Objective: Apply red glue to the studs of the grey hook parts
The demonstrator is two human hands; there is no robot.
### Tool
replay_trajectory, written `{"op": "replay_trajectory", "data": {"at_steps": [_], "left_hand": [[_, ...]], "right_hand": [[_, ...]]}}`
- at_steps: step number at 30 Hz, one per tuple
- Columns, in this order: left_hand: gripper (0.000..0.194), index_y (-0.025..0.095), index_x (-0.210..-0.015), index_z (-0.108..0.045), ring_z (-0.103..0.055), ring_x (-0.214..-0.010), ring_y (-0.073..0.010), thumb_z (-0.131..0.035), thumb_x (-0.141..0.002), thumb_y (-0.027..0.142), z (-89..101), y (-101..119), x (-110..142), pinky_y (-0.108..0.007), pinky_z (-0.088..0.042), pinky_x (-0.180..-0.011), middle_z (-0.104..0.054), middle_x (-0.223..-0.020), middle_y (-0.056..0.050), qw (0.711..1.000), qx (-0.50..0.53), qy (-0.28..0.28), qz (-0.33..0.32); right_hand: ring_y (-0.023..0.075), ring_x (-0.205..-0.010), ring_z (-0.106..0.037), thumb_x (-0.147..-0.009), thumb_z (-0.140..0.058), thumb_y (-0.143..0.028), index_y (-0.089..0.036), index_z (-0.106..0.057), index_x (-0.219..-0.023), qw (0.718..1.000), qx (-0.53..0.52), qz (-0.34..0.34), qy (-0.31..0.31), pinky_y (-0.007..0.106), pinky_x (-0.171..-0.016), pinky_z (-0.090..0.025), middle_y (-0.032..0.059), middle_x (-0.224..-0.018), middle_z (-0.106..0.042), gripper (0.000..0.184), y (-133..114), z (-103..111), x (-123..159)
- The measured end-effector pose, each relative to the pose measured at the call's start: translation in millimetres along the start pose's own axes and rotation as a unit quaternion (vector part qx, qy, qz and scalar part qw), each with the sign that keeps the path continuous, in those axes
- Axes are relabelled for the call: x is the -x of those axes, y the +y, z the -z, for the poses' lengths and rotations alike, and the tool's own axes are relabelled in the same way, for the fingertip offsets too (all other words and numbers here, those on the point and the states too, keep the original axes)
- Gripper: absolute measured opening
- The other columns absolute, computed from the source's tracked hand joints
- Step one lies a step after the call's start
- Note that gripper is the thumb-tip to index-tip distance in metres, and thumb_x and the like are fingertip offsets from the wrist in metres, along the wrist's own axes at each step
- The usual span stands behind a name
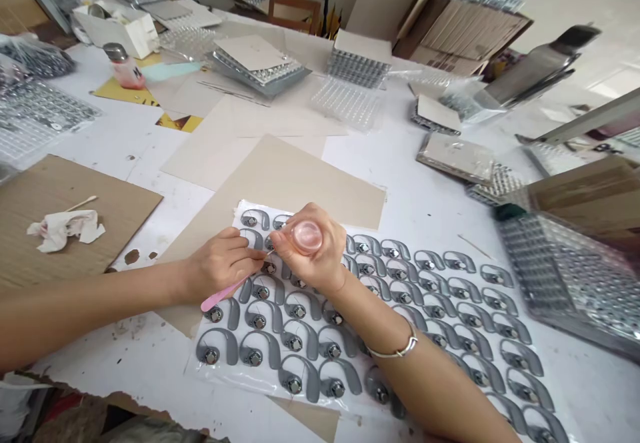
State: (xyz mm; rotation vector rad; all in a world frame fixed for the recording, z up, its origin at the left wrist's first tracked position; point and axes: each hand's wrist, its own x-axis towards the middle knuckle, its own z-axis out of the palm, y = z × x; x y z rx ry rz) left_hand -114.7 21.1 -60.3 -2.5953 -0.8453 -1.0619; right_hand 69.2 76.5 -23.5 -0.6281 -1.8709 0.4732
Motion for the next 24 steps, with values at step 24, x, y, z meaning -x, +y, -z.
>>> {"op": "replay_trajectory", "data": {"at_steps": [24], "left_hand": [[0.017, 0.013, -0.069, -0.058, -0.052, -0.061, -0.0141, -0.058, -0.086, 0.01, -1.8, 0.1, 2.2, -0.03, -0.035, -0.06, -0.065, -0.068, -0.005, 1.0, -0.006, -0.003, -0.004]], "right_hand": [[0.0121, -0.053, -0.054, -0.076, -0.07, -0.021, -0.02, -0.055, -0.078, 0.997, 0.043, 0.06, 0.016, 0.026, -0.047, -0.044, -0.0005, -0.064, -0.059, 0.015, 1.7, -3.2, 0.4]]}}
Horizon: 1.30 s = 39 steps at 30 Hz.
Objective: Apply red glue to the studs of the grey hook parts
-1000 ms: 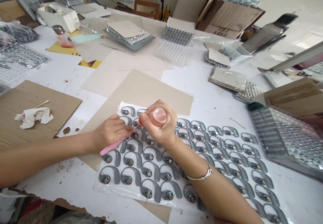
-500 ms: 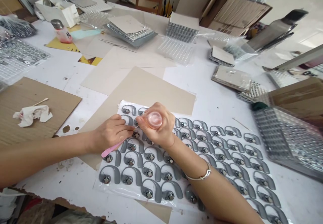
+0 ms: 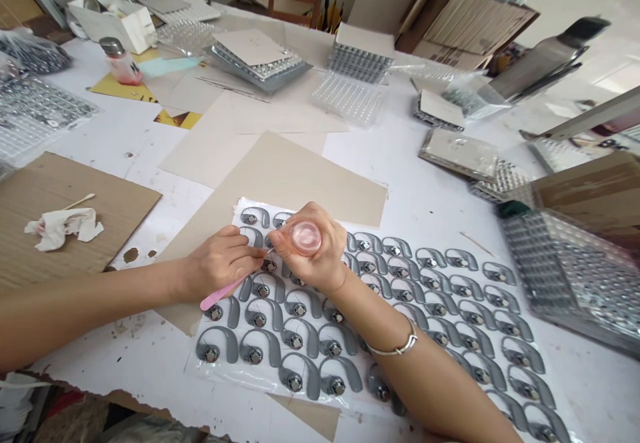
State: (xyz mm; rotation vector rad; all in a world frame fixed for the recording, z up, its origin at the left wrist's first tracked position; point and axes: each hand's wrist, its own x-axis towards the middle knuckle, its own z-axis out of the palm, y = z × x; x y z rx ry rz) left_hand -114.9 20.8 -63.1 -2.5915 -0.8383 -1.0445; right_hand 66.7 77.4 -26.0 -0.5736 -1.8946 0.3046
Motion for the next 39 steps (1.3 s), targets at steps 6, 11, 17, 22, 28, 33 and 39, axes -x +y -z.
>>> {"op": "replay_trajectory", "data": {"at_steps": [6, 11, 17, 22, 28, 33, 39], "left_hand": [[0.02, 0.014, -0.069, -0.057, -0.051, -0.06, -0.0134, -0.054, -0.089, 0.009, 2.4, 0.8, -2.5, -0.03, -0.035, -0.059, -0.066, -0.068, -0.004, 1.0, 0.001, -0.004, 0.01], [0.022, 0.015, -0.069, -0.057, -0.05, -0.057, -0.0127, -0.051, -0.089, 0.007, 5.7, 1.4, -5.7, -0.029, -0.034, -0.059, -0.064, -0.064, -0.002, 1.0, 0.0, -0.01, 0.014], [0.021, 0.014, -0.069, -0.057, -0.05, -0.057, -0.0129, -0.053, -0.088, 0.008, 5.6, 1.1, -5.2, -0.029, -0.034, -0.06, -0.064, -0.064, -0.003, 1.0, 0.002, -0.008, 0.013], [0.022, 0.014, -0.068, -0.058, -0.051, -0.06, -0.0132, -0.051, -0.088, 0.008, 4.8, 0.7, -4.3, -0.03, -0.035, -0.059, -0.066, -0.069, -0.004, 1.0, 0.012, -0.007, 0.012], [0.02, 0.013, -0.068, -0.058, -0.05, -0.059, -0.0132, -0.053, -0.087, 0.008, 4.3, 0.6, -4.5, -0.03, -0.035, -0.059, -0.066, -0.068, -0.004, 1.0, 0.009, 0.0, 0.009], [0.017, 0.013, -0.07, -0.057, -0.052, -0.059, -0.0131, -0.055, -0.087, 0.008, 3.6, 0.4, -2.5, -0.03, -0.035, -0.059, -0.066, -0.068, -0.004, 1.0, 0.01, -0.005, 0.01], [0.017, 0.013, -0.072, -0.057, -0.053, -0.06, -0.0131, -0.054, -0.087, 0.009, 2.5, -0.1, -2.0, -0.029, -0.035, -0.06, -0.066, -0.069, -0.003, 1.0, 0.012, -0.008, 0.012]], "right_hand": [[0.0119, -0.053, -0.053, -0.076, -0.07, -0.021, -0.02, -0.055, -0.078, 1.0, 0.001, 0.007, 0.004, 0.026, -0.048, -0.044, -0.0008, -0.064, -0.059, 0.015, 1.8, 0.7, 0.1], [0.0116, -0.054, -0.053, -0.076, -0.069, -0.021, -0.02, -0.055, -0.077, 1.0, 0.001, 0.0, 0.003, 0.026, -0.049, -0.044, -0.0008, -0.064, -0.059, 0.014, 3.4, 2.9, 0.9], [0.0117, -0.053, -0.054, -0.075, -0.07, -0.021, -0.019, -0.055, -0.077, 1.0, 0.017, 0.008, 0.006, 0.026, -0.049, -0.044, -0.001, -0.064, -0.059, 0.015, 5.5, 3.4, 2.9], [0.0115, -0.053, -0.053, -0.075, -0.069, -0.021, -0.019, -0.056, -0.076, 0.999, 0.022, 0.025, 0.01, 0.026, -0.048, -0.044, -0.001, -0.063, -0.059, 0.014, 4.7, 1.8, 3.7], [0.0129, -0.049, -0.054, -0.077, -0.068, -0.027, -0.021, -0.056, -0.075, 0.999, 0.04, 0.026, 0.011, 0.027, -0.045, -0.044, -0.0001, -0.062, -0.06, 0.013, 2.8, 1.6, 3.0], [0.013, -0.048, -0.053, -0.077, -0.067, -0.026, -0.021, -0.057, -0.076, 0.999, 0.016, 0.026, 0.034, 0.028, -0.043, -0.043, 0.0, -0.059, -0.061, 0.012, 0.4, 4.0, -0.8], [0.0125, -0.05, -0.053, -0.074, -0.069, -0.022, -0.02, -0.057, -0.077, 0.999, 0.002, 0.027, 0.027, 0.027, -0.045, -0.043, -0.0005, -0.061, -0.06, 0.013, 2.2, 1.2, 0.5]]}}
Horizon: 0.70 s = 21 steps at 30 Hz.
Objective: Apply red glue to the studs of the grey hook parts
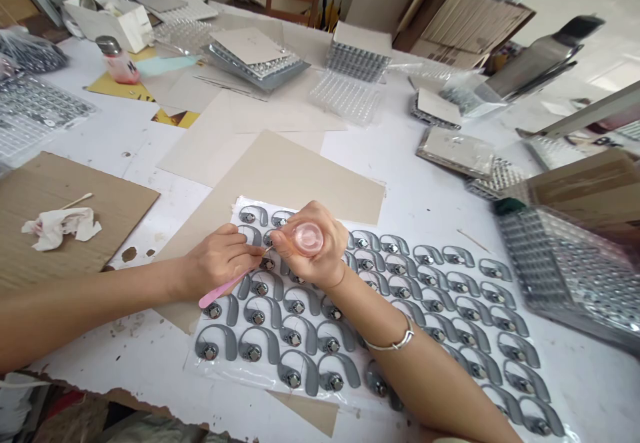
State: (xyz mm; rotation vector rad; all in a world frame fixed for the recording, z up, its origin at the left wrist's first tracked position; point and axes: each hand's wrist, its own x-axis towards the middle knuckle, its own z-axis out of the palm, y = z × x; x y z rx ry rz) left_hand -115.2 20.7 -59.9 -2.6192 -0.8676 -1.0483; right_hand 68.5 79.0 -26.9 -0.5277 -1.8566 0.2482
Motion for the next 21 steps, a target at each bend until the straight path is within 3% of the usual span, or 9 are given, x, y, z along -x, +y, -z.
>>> {"op": "replay_trajectory", "data": {"at_steps": [8, 12, 14, 18, 21], "left_hand": [[0.016, 0.013, -0.072, -0.057, -0.053, -0.06, -0.0136, -0.054, -0.087, 0.008, 1.7, 1.1, -1.8, -0.03, -0.036, -0.06, -0.067, -0.069, -0.004, 1.0, 0.002, 0.001, 0.0], [0.013, 0.012, -0.074, -0.058, -0.053, -0.061, -0.0135, -0.056, -0.087, 0.008, 1.6, 1.2, 0.1, -0.029, -0.037, -0.059, -0.068, -0.071, -0.005, 1.0, 0.007, 0.001, 0.001], [0.011, 0.012, -0.076, -0.059, -0.053, -0.062, -0.013, -0.058, -0.086, 0.007, 1.8, 1.5, 0.8, -0.029, -0.038, -0.06, -0.069, -0.074, -0.005, 1.0, 0.003, -0.001, 0.001], [0.011, 0.011, -0.076, -0.059, -0.051, -0.06, -0.0125, -0.059, -0.085, 0.006, 1.8, 3.1, 0.4, -0.029, -0.038, -0.059, -0.07, -0.079, -0.008, 1.0, -0.012, 0.006, -0.018], [0.012, 0.01, -0.073, -0.059, -0.05, -0.058, -0.013, -0.062, -0.081, 0.003, 0.8, 4.8, -0.5, -0.03, -0.038, -0.058, -0.069, -0.077, -0.009, 0.999, -0.028, 0.018, -0.03]], "right_hand": [[0.0129, -0.049, -0.054, -0.075, -0.069, -0.027, -0.021, -0.056, -0.073, 1.0, 0.006, -0.022, -0.007, 0.028, -0.044, -0.044, -0.0005, -0.061, -0.06, 0.014, 1.5, -1.6, 3.1], [0.0131, -0.049, -0.055, -0.078, -0.068, -0.034, -0.021, -0.056, -0.071, 0.991, -0.047, -0.105, 0.07, 0.028, -0.044, -0.044, -0.0005, -0.058, -0.059, 0.019, 6.2, 0.1, -1.4], [0.0138, -0.046, -0.055, -0.082, -0.064, -0.043, -0.021, -0.054, -0.068, 0.969, -0.071, -0.199, 0.13, 0.027, -0.04, -0.041, -0.0011, -0.053, -0.055, 0.028, 13.6, 4.2, -9.2], [0.0129, -0.036, -0.048, -0.082, -0.056, -0.06, -0.024, -0.046, -0.073, 0.89, -0.137, -0.382, 0.206, 0.025, -0.029, -0.027, -0.0033, -0.049, -0.054, 0.038, 43.3, 20.9, -28.6], [0.0099, -0.036, -0.045, -0.077, -0.054, -0.068, -0.023, -0.047, -0.077, 0.826, -0.167, -0.494, 0.216, 0.022, -0.031, -0.032, 0.0012, -0.058, -0.063, 0.046, 71.4, 36.8, -35.8]]}}
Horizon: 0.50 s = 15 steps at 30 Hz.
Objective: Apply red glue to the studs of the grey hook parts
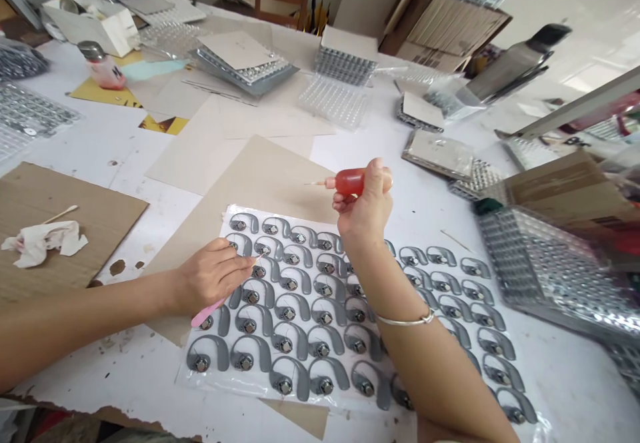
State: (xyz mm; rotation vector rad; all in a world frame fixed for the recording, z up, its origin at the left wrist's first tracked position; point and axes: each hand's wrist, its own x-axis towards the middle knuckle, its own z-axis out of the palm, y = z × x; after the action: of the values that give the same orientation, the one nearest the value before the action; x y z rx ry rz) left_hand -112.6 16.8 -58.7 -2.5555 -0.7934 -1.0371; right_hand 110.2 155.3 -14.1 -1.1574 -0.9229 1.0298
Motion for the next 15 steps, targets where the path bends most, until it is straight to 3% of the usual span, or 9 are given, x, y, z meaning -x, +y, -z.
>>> {"op": "replay_trajectory", "data": {"at_steps": [3, 6, 10, 13, 15], "left_hand": [[0.011, 0.009, -0.072, -0.06, -0.05, -0.058, -0.0131, -0.063, -0.08, 0.003, -0.7, 1.2, -0.5, -0.031, -0.038, -0.057, -0.069, -0.076, -0.009, 1.0, -0.005, 0.001, -0.004], [0.012, 0.01, -0.071, -0.06, -0.05, -0.057, -0.0127, -0.062, -0.082, 0.003, -0.6, 2.1, -0.1, -0.031, -0.039, -0.057, -0.069, -0.08, -0.011, 1.0, -0.012, -0.004, -0.002], [0.012, 0.01, -0.072, -0.061, -0.05, -0.058, -0.0131, -0.061, -0.082, 0.004, 0.5, 3.6, 0.7, -0.032, -0.04, -0.058, -0.07, -0.085, -0.013, 1.0, -0.019, -0.014, -0.004], [0.008, 0.009, -0.075, -0.062, -0.051, -0.059, -0.0136, -0.061, -0.082, 0.004, 1.5, 4.1, 0.1, -0.032, -0.041, -0.057, -0.07, -0.085, -0.013, 1.0, -0.02, -0.02, -0.007], [0.007, 0.008, -0.076, -0.062, -0.051, -0.059, -0.0137, -0.062, -0.081, 0.003, 2.1, 3.9, -0.8, -0.032, -0.04, -0.057, -0.07, -0.083, -0.013, 1.0, -0.013, -0.019, -0.006]], "right_hand": [[0.0077, -0.04, -0.047, -0.078, -0.051, -0.069, -0.018, -0.055, -0.077, 0.996, -0.014, -0.089, 0.006, 0.019, -0.033, -0.037, 0.0046, -0.065, -0.065, 0.051, 5.2, 13.5, -19.7], [0.0068, -0.041, -0.048, -0.079, -0.051, -0.067, -0.015, -0.058, -0.074, 0.993, -0.014, -0.116, -0.018, 0.018, -0.034, -0.04, 0.0048, -0.066, -0.065, 0.052, 10.2, 24.4, -25.4], [0.0126, -0.052, -0.061, -0.076, -0.062, -0.06, -0.016, -0.059, -0.08, 0.992, 0.002, -0.09, -0.09, 0.02, -0.04, -0.049, 0.0074, -0.074, -0.068, 0.044, 8.4, 31.4, -21.4], [0.0192, -0.075, -0.069, -0.072, -0.072, -0.046, -0.019, -0.059, -0.09, 0.985, 0.011, -0.063, -0.159, 0.026, -0.055, -0.057, 0.009, -0.09, -0.071, 0.035, 5.6, 33.8, -19.0], [0.0215, -0.085, -0.069, -0.069, -0.077, -0.041, -0.018, -0.059, -0.091, 0.983, 0.034, -0.057, -0.171, 0.03, -0.065, -0.059, 0.0096, -0.097, -0.069, 0.037, 6.6, 37.4, -19.6]]}}
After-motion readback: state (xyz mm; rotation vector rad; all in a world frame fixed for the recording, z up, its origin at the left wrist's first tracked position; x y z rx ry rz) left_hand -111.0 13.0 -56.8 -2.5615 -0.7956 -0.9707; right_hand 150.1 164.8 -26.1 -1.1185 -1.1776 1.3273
